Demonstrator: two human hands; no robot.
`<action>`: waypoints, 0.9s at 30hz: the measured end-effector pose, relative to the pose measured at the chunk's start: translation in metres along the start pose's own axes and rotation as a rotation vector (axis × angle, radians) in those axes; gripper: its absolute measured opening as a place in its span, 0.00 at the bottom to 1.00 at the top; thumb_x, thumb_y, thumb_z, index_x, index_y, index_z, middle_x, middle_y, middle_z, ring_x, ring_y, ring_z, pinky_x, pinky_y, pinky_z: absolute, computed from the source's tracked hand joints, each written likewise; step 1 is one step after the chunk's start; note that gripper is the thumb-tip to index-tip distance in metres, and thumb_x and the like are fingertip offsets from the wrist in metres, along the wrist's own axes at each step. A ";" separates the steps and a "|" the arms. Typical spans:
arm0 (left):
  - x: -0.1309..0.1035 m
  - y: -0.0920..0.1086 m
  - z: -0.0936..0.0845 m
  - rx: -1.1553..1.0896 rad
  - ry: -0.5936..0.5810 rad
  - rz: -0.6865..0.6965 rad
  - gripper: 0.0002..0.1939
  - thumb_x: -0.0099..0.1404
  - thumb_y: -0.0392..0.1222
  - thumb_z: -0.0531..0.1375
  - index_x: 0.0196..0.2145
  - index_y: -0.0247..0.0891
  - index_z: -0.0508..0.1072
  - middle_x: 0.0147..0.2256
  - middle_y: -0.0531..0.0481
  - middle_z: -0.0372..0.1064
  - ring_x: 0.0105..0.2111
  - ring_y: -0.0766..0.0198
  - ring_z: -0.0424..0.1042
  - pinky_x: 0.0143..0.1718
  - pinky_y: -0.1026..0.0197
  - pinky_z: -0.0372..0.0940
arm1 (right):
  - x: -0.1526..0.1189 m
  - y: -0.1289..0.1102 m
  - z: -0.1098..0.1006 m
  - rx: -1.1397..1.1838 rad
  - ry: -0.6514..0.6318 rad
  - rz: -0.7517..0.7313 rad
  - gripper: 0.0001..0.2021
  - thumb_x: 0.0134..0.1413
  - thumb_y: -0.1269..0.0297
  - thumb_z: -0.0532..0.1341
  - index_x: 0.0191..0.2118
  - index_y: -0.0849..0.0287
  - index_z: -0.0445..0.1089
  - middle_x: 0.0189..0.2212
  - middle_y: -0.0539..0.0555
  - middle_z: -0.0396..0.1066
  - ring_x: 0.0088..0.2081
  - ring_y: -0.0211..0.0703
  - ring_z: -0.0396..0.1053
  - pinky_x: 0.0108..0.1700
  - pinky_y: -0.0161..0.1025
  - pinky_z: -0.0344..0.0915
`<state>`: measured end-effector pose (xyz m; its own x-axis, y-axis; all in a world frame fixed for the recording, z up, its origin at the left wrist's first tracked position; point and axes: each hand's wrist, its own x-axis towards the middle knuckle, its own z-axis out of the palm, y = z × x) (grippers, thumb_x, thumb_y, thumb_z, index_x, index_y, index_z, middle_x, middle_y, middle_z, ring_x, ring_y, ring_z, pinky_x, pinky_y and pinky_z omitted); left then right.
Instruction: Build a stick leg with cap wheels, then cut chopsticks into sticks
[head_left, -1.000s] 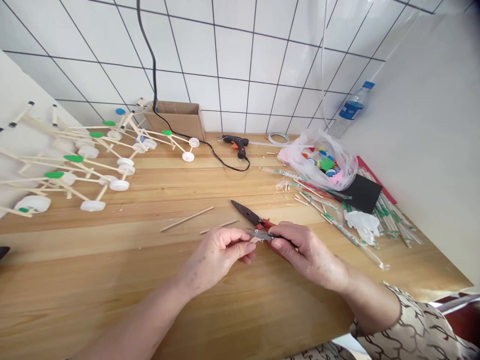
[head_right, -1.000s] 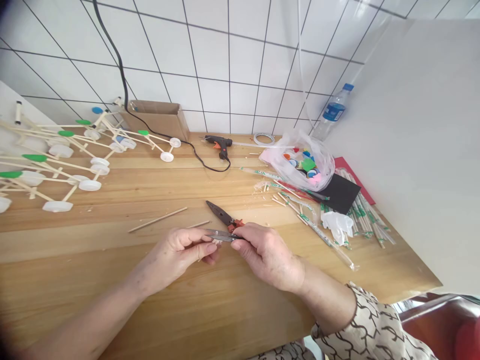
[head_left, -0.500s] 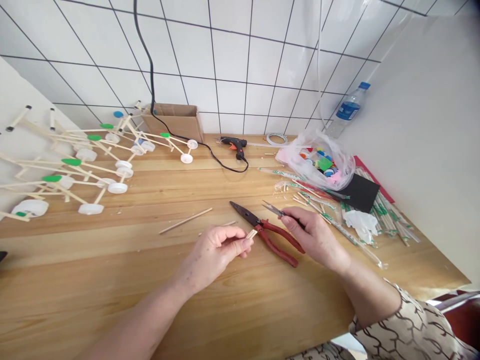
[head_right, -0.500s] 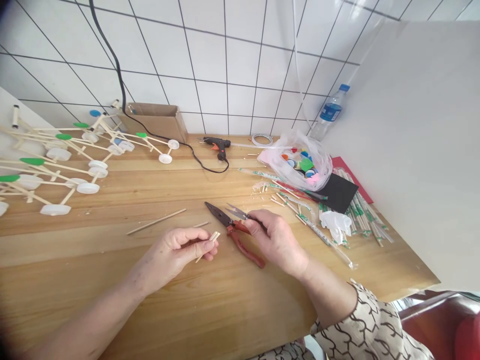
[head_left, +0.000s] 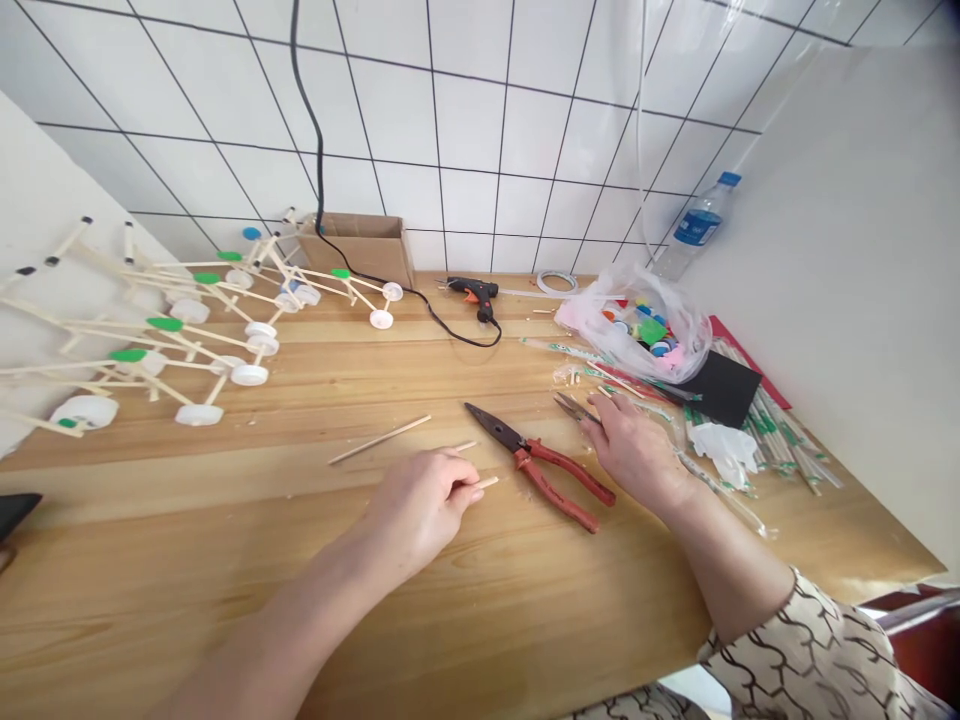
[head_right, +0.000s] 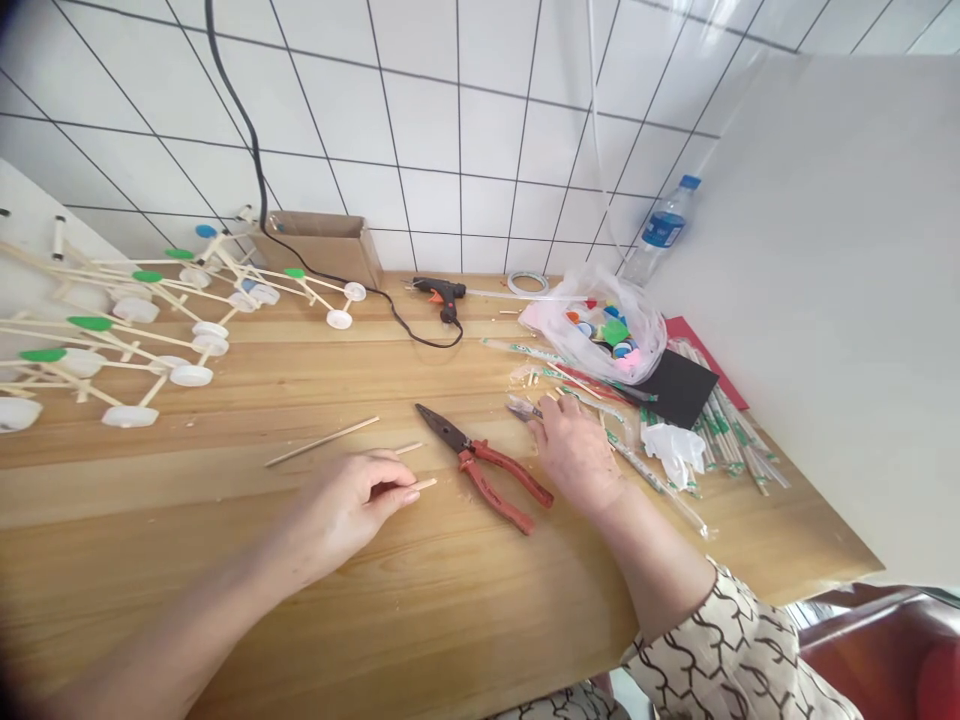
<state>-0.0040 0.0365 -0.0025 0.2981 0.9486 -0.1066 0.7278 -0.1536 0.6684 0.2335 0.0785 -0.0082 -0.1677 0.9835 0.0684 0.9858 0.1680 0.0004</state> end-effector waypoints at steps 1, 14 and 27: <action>0.000 0.000 0.000 0.020 -0.009 -0.013 0.10 0.56 0.37 0.57 0.18 0.39 0.72 0.23 0.50 0.69 0.23 0.63 0.64 0.27 0.62 0.52 | 0.000 0.000 0.001 -0.021 -0.004 0.005 0.11 0.58 0.67 0.52 0.44 0.63 0.65 0.40 0.64 0.67 0.38 0.53 0.67 0.35 0.42 0.60; 0.004 -0.006 -0.006 0.164 0.010 -0.080 0.10 0.53 0.38 0.59 0.16 0.39 0.67 0.20 0.52 0.65 0.21 0.63 0.61 0.24 0.62 0.47 | -0.005 -0.004 0.004 0.022 0.155 -0.204 0.12 0.58 0.65 0.51 0.42 0.63 0.67 0.36 0.61 0.66 0.41 0.53 0.63 0.42 0.44 0.59; 0.009 -0.026 -0.034 0.053 0.269 -0.177 0.13 0.58 0.49 0.54 0.24 0.38 0.71 0.18 0.56 0.62 0.19 0.67 0.58 0.22 0.65 0.51 | -0.008 -0.007 0.001 0.178 0.200 -0.322 0.10 0.58 0.68 0.52 0.35 0.63 0.71 0.31 0.58 0.69 0.37 0.47 0.65 0.41 0.42 0.58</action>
<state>-0.0414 0.0581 0.0044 -0.0043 0.9999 -0.0144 0.7871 0.0123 0.6167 0.2276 0.0700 -0.0098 -0.4441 0.8495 0.2850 0.8633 0.4908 -0.1179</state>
